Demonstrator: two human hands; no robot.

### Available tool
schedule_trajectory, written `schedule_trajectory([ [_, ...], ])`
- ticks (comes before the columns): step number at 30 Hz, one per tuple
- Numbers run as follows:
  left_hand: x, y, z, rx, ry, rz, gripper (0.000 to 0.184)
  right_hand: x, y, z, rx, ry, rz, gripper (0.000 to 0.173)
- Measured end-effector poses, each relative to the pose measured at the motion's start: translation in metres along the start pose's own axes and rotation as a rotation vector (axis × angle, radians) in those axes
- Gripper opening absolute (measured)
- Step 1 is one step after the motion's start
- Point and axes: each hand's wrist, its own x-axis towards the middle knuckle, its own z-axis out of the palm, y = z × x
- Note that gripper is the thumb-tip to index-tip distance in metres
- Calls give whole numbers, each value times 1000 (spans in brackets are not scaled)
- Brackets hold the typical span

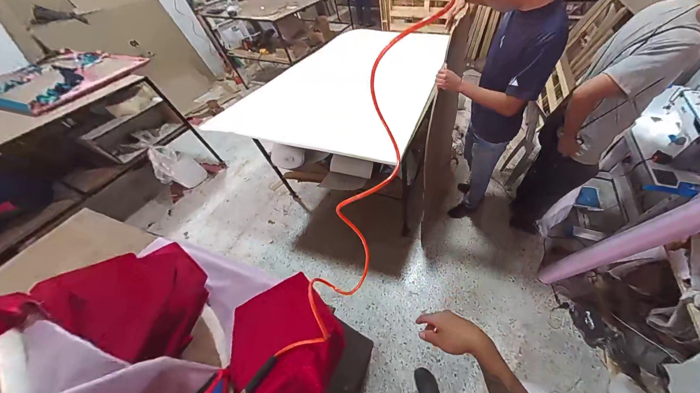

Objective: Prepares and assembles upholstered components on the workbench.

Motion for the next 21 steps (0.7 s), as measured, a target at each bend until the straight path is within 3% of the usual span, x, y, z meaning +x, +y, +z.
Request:
schedule_trajectory([
  [8, 7, -13, 4, -56, 38, -39, 55, 11, -28, -15, -232, 2, 85, 46],
  [21, -6, -24, 23, -98, 55, -79, 54, 30, -36, 18, -323, -153, 31, 47],
])
